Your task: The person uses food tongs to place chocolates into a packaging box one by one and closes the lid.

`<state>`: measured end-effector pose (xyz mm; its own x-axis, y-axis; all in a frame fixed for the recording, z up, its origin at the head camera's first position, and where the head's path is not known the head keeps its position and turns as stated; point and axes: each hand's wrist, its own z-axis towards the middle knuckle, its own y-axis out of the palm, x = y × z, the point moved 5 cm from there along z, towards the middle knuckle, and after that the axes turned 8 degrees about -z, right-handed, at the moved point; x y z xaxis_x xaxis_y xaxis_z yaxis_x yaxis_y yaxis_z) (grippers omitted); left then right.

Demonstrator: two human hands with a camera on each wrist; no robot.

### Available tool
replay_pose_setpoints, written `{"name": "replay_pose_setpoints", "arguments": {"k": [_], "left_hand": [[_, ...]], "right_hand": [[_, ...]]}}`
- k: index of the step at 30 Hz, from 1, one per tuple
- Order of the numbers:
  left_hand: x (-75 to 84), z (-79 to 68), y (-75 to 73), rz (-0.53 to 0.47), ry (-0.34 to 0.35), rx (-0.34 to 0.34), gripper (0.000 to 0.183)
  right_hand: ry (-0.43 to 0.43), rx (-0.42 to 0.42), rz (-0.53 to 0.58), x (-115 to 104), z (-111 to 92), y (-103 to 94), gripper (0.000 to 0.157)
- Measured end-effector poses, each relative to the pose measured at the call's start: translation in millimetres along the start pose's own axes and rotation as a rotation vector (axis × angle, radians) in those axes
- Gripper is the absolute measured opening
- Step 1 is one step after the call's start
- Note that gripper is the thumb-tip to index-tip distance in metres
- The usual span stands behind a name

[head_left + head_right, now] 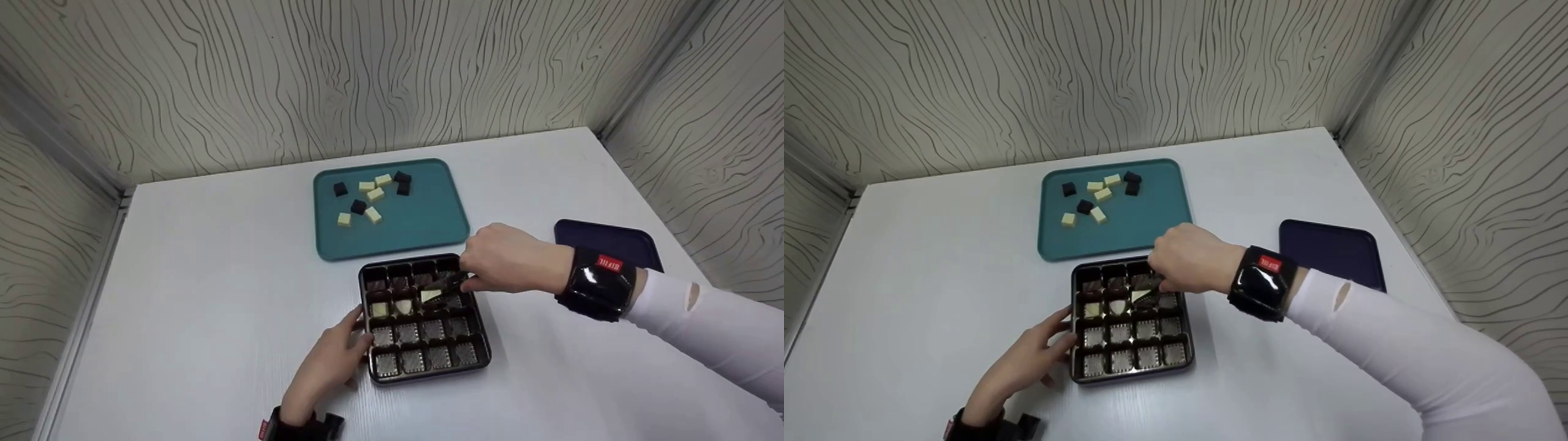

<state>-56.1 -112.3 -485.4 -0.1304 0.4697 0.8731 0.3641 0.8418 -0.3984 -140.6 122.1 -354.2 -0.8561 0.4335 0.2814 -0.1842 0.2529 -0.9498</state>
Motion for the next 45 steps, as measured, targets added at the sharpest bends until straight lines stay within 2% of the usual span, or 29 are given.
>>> {"name": "replay_pose_setpoints", "arguments": {"k": [6,19,24,32,36,45], "left_hand": [[-0.2,-0.7,0.7,-0.039,-0.01,-0.013,0.065],[-2.4,-1.4,1.9,-0.092,-0.036,-0.032,0.066],[-1.0,-1.1,2.6,-0.068,-0.014,-0.031,0.066],[-1.1,-1.4,2.2,-0.076,-0.002,-0.026,0.066],[-1.4,-1.6,1.6,-0.077,0.001,-0.021,0.066],[-2.0,-1.9,1.3,-0.076,0.003,-0.024,0.066]], "right_hand": [[-0.022,-0.075,-0.031,-5.4,13.2,-0.7,0.053],[-0.097,-0.14,-0.138,-23.7,38.0,-0.8,0.036],[-0.113,-0.124,-0.159,-28.0,41.8,2.1,0.032],[-0.103,-0.14,-0.152,-27.1,42.9,3.0,0.033],[-0.107,-0.122,-0.165,-28.0,42.5,2.9,0.034],[-0.086,-0.096,-0.15,-22.4,34.6,-1.1,0.051]]}}
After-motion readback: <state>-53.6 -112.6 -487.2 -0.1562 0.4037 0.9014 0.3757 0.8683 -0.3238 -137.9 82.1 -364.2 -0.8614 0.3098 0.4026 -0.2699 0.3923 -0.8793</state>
